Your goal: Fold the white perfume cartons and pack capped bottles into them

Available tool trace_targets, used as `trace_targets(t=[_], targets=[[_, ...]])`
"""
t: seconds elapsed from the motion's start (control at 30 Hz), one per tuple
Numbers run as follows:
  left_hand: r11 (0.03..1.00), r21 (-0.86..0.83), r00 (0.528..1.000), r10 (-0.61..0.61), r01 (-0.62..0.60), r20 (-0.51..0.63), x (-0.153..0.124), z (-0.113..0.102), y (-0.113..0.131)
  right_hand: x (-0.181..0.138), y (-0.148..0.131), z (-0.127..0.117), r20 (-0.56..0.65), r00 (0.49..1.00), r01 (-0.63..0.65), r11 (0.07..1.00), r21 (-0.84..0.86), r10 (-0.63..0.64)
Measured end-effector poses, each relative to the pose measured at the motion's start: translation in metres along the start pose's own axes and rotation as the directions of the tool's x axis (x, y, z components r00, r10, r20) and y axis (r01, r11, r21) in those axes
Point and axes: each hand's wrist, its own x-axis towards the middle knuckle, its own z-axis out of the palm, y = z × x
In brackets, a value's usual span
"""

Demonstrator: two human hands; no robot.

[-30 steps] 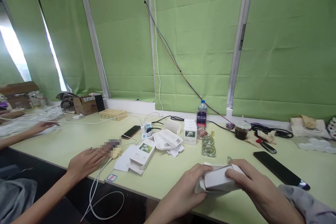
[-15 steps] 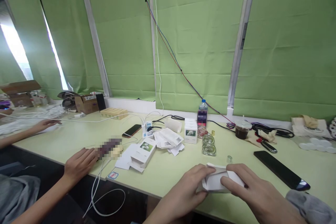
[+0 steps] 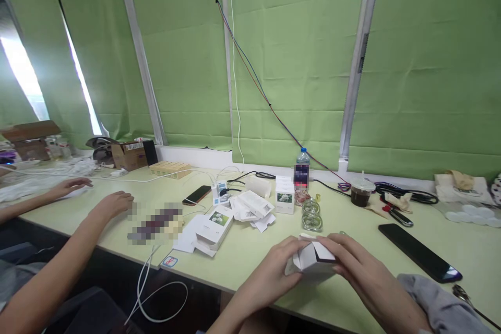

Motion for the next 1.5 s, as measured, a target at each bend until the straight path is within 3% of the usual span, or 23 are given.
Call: trace_targets(t=[0.07, 0.17, 0.4, 0.77, 1.07, 1.27, 1.37, 1.5], targets=[[1.0, -0.011, 1.0, 0.005, -0.005, -0.002, 0.0, 0.001, 0.0, 0.001, 0.001, -0.001, -0.035, 0.999, 0.008, 1.0, -0.017, -0.008], [1.0, -0.02, 1.0, 0.0, 0.0, -0.002, 0.0, 0.004, 0.0, 0.003, -0.001, 0.002, 0.008, 0.999, 0.038, 0.999, -0.023, -0.038], [0.999, -0.033, 1.0, -0.012, 0.012, -0.014, -0.001, 0.006, -0.005, 0.004, 0.004, 0.014, 0.001, 1.0, 0.03, 0.994, 0.103, -0.03], [1.0, -0.02, 1.0, -0.007, 0.008, 0.029, 0.0, 0.007, -0.002, 0.007, 0.002, 0.022, -0.106, 0.992, 0.061, 0.997, -0.054, -0.067], [0.999, -0.039, 0.999, -0.027, 0.029, 0.034, -0.002, 0.006, -0.005, 0.008, 0.009, 0.022, -0.186, 0.978, -0.097, 0.995, -0.007, 0.094], [0.999, 0.03, 0.992, 0.027, -0.031, 0.126, 0.001, 0.002, -0.001, 0.011, 0.013, 0.02, -0.284, 0.937, -0.203, 0.979, 0.027, 0.202], [1.0, 0.025, 0.995, -0.011, 0.009, 0.098, 0.003, 0.002, -0.001, 0.009, 0.015, 0.023, -0.218, 0.918, -0.301, 0.941, 0.157, 0.33], [0.998, 0.001, 0.997, -0.063, 0.063, 0.039, 0.003, 0.001, -0.009, 0.011, 0.018, 0.025, -0.014, 0.901, -0.387, 0.819, 0.423, 0.433]])
